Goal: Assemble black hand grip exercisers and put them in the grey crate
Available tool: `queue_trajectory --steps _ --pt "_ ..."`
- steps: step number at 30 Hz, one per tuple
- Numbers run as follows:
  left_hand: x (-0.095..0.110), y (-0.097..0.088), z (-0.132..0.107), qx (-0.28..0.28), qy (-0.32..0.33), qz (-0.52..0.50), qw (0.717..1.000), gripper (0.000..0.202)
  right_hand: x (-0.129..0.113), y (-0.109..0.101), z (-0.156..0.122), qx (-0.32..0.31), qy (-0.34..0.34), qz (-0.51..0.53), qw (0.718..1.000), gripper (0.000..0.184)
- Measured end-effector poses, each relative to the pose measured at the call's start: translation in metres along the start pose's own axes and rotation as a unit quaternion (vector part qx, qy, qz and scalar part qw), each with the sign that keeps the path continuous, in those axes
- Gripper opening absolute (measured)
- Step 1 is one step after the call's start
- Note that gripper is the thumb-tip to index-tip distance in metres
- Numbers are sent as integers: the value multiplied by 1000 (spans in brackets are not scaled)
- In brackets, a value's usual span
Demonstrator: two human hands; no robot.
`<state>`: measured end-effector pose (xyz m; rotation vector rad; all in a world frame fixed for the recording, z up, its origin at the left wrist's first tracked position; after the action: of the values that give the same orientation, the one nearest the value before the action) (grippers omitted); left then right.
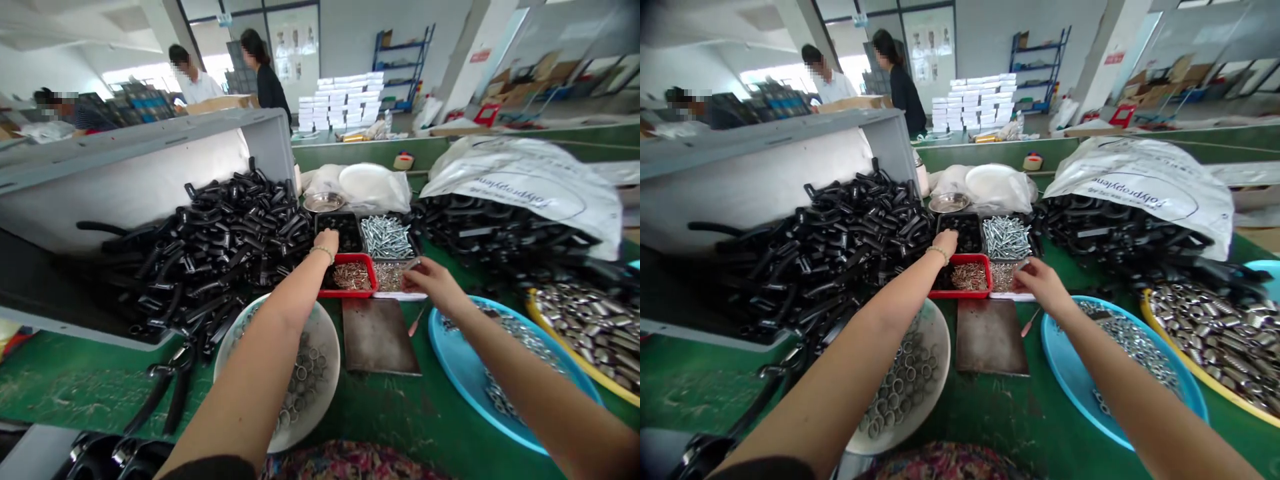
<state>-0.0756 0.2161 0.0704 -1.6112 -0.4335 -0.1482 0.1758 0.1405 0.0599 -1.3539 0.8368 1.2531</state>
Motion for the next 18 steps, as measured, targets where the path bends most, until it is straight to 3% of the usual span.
queue_trajectory --steps 2,5,7,9,10,12,14,15,16,18 --pt "-2 3 6 7 -19 -53 998 18 4 4 -31 -11 33 66 997 26" --pt "-3 3 -2 19 -31 -155 987 20 9 13 -61 -21 21 48 998 31" --pt "0 5 -22 16 -27 -211 977 22 6 21 -70 -7 -35 13 999 27" --pt "5 12 -57 -28 -19 -303 952 23 -1 31 -74 18 -105 -14 994 21" --pt "7 16 -78 -67 -17 -366 928 24 -6 37 -75 27 -138 -30 990 18" --pt "10 27 -121 -208 -33 -585 783 27 -13 50 -76 44 -202 -76 975 13" --pt "10 35 -158 -279 -57 -711 643 27 -17 60 -78 63 -254 -136 956 10" --pt "10 38 -172 -286 -68 -741 603 27 -18 65 -80 72 -279 -170 942 9" --pt "9 40 -182 -283 -76 -759 581 27 -17 68 -82 79 -305 -207 926 8" --pt "8 42 -194 -270 -74 -774 567 29 -14 72 -87 72 -359 -283 886 8"
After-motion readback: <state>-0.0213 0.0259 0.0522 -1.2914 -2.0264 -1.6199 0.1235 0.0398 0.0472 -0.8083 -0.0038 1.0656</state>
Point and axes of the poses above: each hand's wrist, its own z-axis towards the middle knuckle, its own y-axis out of the palm, x = y × z, the point moved 1 cm from there along z, towards the middle knuckle, and after that the axes turned 12 degrees about -y, right-handed, at the moved point
